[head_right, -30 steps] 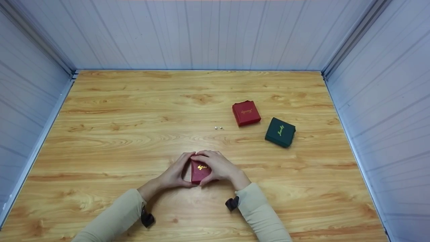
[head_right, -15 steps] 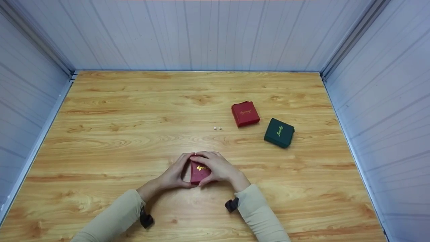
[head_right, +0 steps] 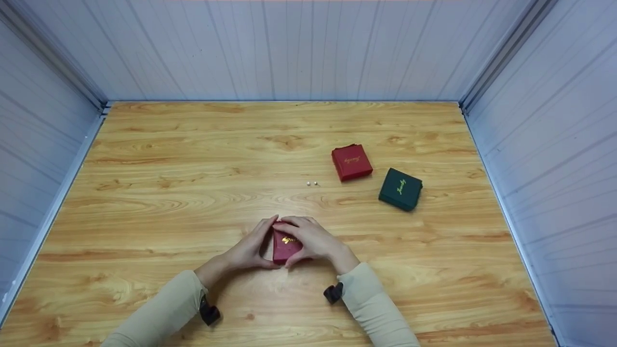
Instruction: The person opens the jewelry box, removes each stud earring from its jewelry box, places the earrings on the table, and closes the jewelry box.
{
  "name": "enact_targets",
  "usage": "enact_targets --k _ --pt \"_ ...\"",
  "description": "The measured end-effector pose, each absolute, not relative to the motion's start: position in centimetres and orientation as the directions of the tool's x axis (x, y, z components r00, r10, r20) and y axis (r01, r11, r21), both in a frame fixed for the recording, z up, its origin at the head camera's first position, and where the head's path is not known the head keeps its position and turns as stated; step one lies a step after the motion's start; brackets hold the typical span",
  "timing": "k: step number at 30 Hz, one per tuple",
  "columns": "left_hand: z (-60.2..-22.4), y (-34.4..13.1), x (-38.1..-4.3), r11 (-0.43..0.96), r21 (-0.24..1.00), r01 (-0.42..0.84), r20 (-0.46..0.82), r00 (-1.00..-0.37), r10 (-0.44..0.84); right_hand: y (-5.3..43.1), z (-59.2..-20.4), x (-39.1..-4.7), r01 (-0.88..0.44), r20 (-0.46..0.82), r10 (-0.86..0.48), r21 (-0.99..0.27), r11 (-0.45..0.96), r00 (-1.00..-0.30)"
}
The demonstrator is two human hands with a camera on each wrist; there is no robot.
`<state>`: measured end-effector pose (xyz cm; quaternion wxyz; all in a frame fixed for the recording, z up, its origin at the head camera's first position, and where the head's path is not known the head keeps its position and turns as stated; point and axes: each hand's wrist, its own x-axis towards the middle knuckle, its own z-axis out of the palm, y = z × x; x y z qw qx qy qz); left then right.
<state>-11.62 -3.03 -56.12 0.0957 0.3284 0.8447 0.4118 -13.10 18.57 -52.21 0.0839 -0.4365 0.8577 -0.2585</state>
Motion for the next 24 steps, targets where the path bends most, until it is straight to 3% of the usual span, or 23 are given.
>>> enact_targets --k 8,24 --pt "-55.1 -3.2 -12.0 0.475 0.701 0.533 0.067 -0.712 0.699 18.6 -51.9 -13.1 -0.698 0.05 -0.8 -0.523 0.489 -0.598" --pt "-53.9 -2.5 -12.0 0.537 0.693 0.481 -0.012 -0.737 0.675 19.3 -51.3 -13.3 -0.691 0.031 -0.79 -0.508 0.515 -0.612"
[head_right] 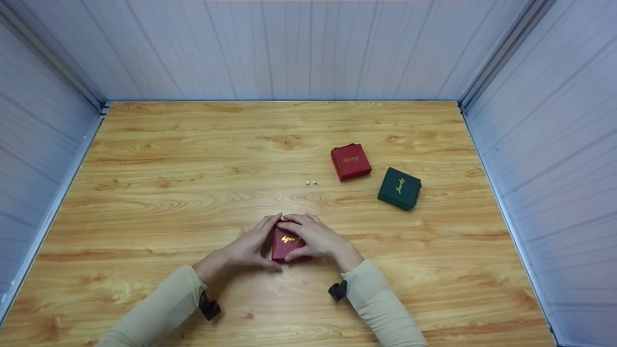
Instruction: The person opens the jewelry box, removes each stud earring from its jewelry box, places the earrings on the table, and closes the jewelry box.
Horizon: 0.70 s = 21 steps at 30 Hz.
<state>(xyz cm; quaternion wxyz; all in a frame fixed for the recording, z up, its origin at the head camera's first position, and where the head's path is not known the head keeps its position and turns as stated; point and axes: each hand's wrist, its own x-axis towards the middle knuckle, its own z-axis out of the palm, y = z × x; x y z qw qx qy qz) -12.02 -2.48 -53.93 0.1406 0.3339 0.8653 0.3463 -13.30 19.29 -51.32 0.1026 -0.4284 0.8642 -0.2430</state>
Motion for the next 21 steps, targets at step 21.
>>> enact_targets --k 21 --pt "-53.89 -1.79 -11.96 0.555 0.624 0.55 0.054 -0.739 0.671 20.07 -50.85 -13.25 -0.692 0.044 -0.782 -0.499 0.522 -0.622"
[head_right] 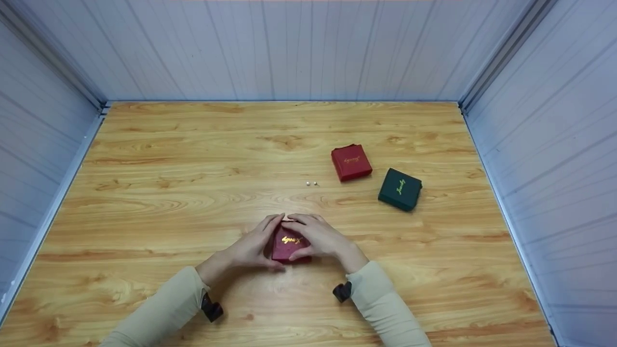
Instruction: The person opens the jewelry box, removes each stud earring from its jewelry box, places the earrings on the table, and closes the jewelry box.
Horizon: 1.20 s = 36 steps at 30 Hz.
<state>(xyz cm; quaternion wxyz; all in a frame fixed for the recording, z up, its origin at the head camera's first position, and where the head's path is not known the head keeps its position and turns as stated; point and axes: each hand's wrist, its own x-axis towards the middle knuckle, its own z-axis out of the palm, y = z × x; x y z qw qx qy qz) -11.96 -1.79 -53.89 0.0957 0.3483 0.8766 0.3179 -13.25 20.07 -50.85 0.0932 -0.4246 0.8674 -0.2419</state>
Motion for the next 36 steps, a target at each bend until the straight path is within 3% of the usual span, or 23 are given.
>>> enact_targets --k 14,25,36 --pt "-53.9 -1.0 -11.9 0.581 0.51 0.634 0.077 -0.707 0.703 21.5 -51.1 -13.3 -0.698 0.162 -0.743 -0.516 0.497 -0.649" --pt "-53.9 0.1 -12.0 0.603 0.414 0.682 0.07 -0.684 0.726 23.1 -51.2 -13.4 -0.617 0.137 -0.671 -0.554 0.558 -0.729" --pt "-53.4 0.9 -12.3 0.631 0.329 0.703 0.049 -0.68 0.732 24.3 -51.1 -14.5 -0.618 0.185 -0.635 -0.538 0.573 -0.75"
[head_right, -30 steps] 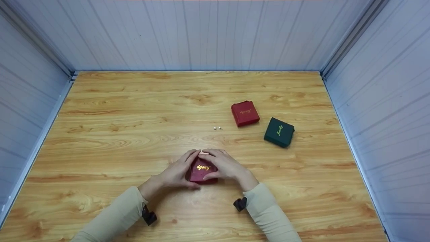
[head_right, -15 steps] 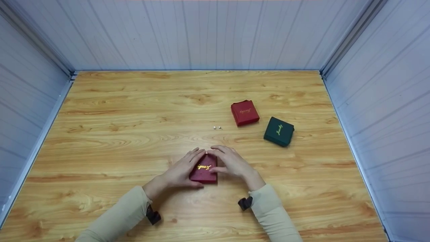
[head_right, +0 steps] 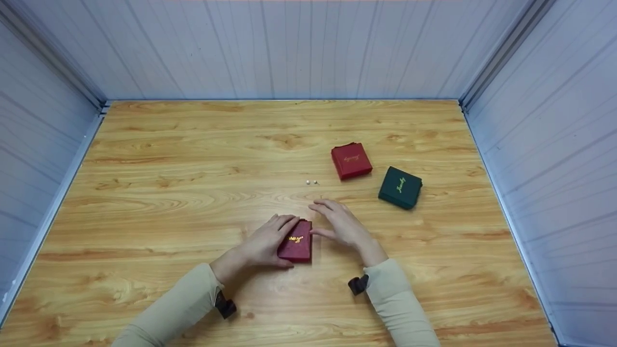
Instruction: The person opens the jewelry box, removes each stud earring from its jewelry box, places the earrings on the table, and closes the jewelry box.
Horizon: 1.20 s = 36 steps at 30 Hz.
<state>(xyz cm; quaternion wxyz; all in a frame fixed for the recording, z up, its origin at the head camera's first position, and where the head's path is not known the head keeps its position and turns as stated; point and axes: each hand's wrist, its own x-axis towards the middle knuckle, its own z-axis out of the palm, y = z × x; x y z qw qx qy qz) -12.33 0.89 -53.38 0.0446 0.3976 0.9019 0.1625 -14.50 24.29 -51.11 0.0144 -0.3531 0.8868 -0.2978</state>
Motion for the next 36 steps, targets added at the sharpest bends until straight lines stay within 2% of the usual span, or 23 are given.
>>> enact_targets --k 16,31,36 --pt "-53.0 1.1 -12.3 0.621 0.252 0.742 0.094 -0.658 0.747 26.5 -50.7 -16.5 -0.583 0.269 -0.535 -0.551 0.597 -0.801" --pt "-53.1 1.2 -12.0 0.637 0.199 0.744 0.104 -0.663 0.741 29.7 -50.0 -18.7 -0.521 0.277 -0.442 -0.503 0.69 -0.853" --pt "-53.1 1.0 -11.9 0.64 0.209 0.739 0.11 -0.668 0.736 30.9 -49.5 -19.2 -0.461 0.227 -0.403 -0.507 0.728 -0.887"
